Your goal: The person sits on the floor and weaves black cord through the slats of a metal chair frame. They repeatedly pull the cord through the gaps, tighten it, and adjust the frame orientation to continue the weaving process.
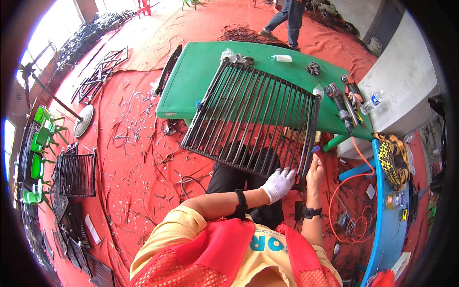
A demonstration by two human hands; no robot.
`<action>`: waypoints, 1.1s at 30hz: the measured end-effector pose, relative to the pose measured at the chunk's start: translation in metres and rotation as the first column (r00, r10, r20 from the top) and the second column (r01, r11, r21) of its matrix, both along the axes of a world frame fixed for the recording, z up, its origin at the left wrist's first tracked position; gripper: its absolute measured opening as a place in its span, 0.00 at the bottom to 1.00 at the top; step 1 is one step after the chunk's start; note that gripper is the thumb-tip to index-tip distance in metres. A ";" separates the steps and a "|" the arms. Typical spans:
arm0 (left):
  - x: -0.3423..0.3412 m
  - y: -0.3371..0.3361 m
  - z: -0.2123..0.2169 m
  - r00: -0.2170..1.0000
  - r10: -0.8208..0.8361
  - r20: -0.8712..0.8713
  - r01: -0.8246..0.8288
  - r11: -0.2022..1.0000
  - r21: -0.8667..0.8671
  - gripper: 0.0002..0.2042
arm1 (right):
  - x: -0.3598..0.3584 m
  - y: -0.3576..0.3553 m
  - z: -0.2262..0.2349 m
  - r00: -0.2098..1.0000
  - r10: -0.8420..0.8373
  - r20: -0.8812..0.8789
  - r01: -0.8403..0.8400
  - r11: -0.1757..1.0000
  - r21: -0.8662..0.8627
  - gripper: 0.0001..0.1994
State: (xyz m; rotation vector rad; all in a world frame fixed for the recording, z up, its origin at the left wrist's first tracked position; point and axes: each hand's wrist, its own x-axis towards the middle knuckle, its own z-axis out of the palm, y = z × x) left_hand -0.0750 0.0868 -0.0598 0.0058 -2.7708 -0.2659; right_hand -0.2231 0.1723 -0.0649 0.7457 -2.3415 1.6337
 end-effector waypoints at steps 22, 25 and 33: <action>0.083 -0.095 0.039 0.926 0.314 -0.210 -0.269 0.938 0.218 0.20 | 0.019 0.002 -0.005 0.912 -0.039 -0.409 0.189 0.924 0.332 0.12; 0.094 -0.105 0.027 0.920 0.351 -0.177 -0.330 0.934 0.136 0.23 | 0.012 -0.002 -0.003 0.896 -0.047 -0.442 0.204 0.927 0.315 0.12; 0.089 -0.091 0.009 0.901 0.369 -0.229 -0.350 0.929 0.118 0.22 | -0.013 -0.013 -0.002 0.924 -0.005 -0.382 0.143 0.931 0.336 0.12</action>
